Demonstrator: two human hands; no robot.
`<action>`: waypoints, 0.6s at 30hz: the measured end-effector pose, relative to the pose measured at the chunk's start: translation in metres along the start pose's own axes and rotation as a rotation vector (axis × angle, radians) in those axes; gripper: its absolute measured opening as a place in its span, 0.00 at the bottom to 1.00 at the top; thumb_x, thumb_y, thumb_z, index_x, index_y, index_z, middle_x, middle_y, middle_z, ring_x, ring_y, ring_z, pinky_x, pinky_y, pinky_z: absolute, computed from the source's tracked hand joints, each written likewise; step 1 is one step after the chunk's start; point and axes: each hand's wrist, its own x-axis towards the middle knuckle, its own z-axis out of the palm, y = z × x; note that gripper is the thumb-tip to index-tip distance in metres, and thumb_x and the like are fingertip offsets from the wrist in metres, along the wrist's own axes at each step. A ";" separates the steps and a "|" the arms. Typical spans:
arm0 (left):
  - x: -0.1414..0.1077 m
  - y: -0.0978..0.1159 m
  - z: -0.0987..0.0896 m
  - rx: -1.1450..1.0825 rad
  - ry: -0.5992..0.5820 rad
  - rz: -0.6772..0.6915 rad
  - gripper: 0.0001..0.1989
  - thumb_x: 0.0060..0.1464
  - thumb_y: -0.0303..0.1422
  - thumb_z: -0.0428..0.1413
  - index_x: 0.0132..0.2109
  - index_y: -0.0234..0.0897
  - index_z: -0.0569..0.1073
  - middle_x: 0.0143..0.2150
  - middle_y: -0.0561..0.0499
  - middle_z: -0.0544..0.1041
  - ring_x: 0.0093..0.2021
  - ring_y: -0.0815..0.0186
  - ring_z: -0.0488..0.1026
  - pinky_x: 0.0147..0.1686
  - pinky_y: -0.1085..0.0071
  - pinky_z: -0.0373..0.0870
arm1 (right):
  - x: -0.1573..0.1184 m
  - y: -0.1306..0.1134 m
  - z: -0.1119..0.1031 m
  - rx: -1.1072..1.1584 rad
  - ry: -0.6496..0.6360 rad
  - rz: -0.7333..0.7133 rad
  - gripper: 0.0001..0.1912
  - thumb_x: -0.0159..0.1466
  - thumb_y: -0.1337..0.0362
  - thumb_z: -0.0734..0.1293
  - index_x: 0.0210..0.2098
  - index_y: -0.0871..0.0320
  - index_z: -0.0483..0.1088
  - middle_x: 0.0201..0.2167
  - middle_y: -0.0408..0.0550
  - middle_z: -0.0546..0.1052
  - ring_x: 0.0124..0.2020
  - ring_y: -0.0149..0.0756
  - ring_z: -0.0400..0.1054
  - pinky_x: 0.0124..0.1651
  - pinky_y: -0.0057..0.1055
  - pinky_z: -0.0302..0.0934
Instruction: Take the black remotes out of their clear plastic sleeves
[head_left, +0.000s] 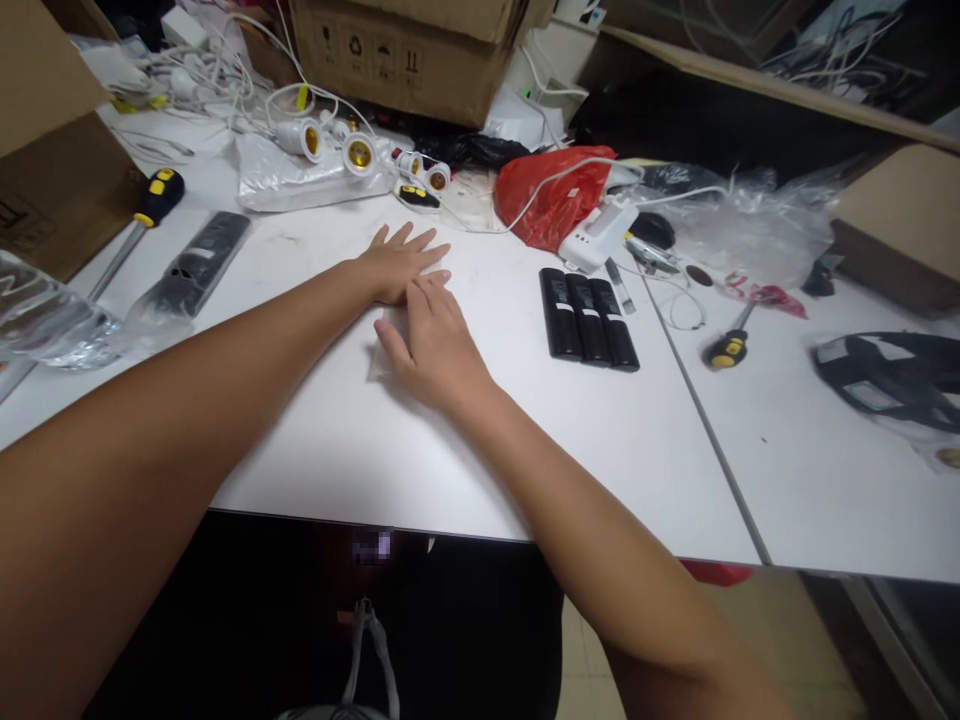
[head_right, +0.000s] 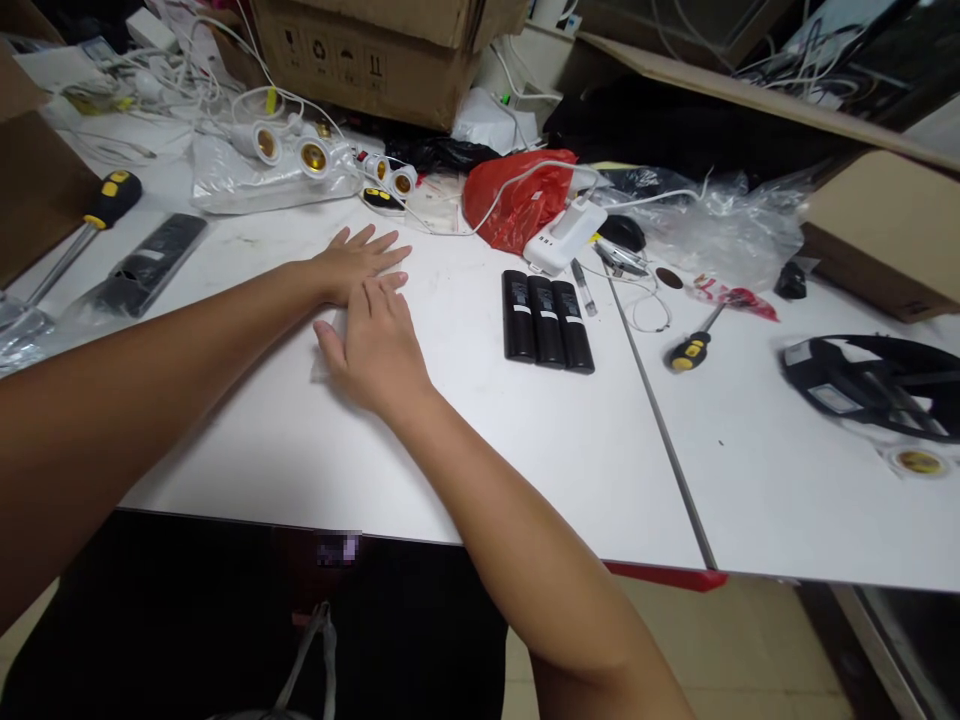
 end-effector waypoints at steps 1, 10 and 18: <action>0.001 -0.001 0.001 0.000 0.004 0.004 0.36 0.73 0.56 0.39 0.80 0.52 0.46 0.81 0.57 0.38 0.79 0.45 0.30 0.74 0.44 0.27 | 0.000 0.000 0.003 -0.021 -0.042 0.043 0.41 0.76 0.48 0.56 0.75 0.75 0.50 0.78 0.69 0.48 0.80 0.56 0.38 0.78 0.51 0.37; -0.002 -0.001 0.001 -0.014 0.019 0.006 0.36 0.72 0.55 0.36 0.80 0.50 0.47 0.81 0.56 0.39 0.79 0.47 0.31 0.75 0.46 0.27 | -0.012 -0.012 0.016 -0.126 -0.282 0.137 0.51 0.74 0.39 0.49 0.78 0.78 0.38 0.79 0.69 0.33 0.80 0.58 0.22 0.78 0.52 0.22; -0.001 -0.001 0.001 0.005 -0.005 0.008 0.39 0.70 0.59 0.38 0.81 0.50 0.44 0.81 0.56 0.36 0.79 0.43 0.30 0.74 0.46 0.26 | -0.011 -0.015 0.004 -0.097 -0.216 0.079 0.50 0.74 0.42 0.53 0.78 0.76 0.38 0.79 0.67 0.33 0.81 0.55 0.23 0.79 0.52 0.25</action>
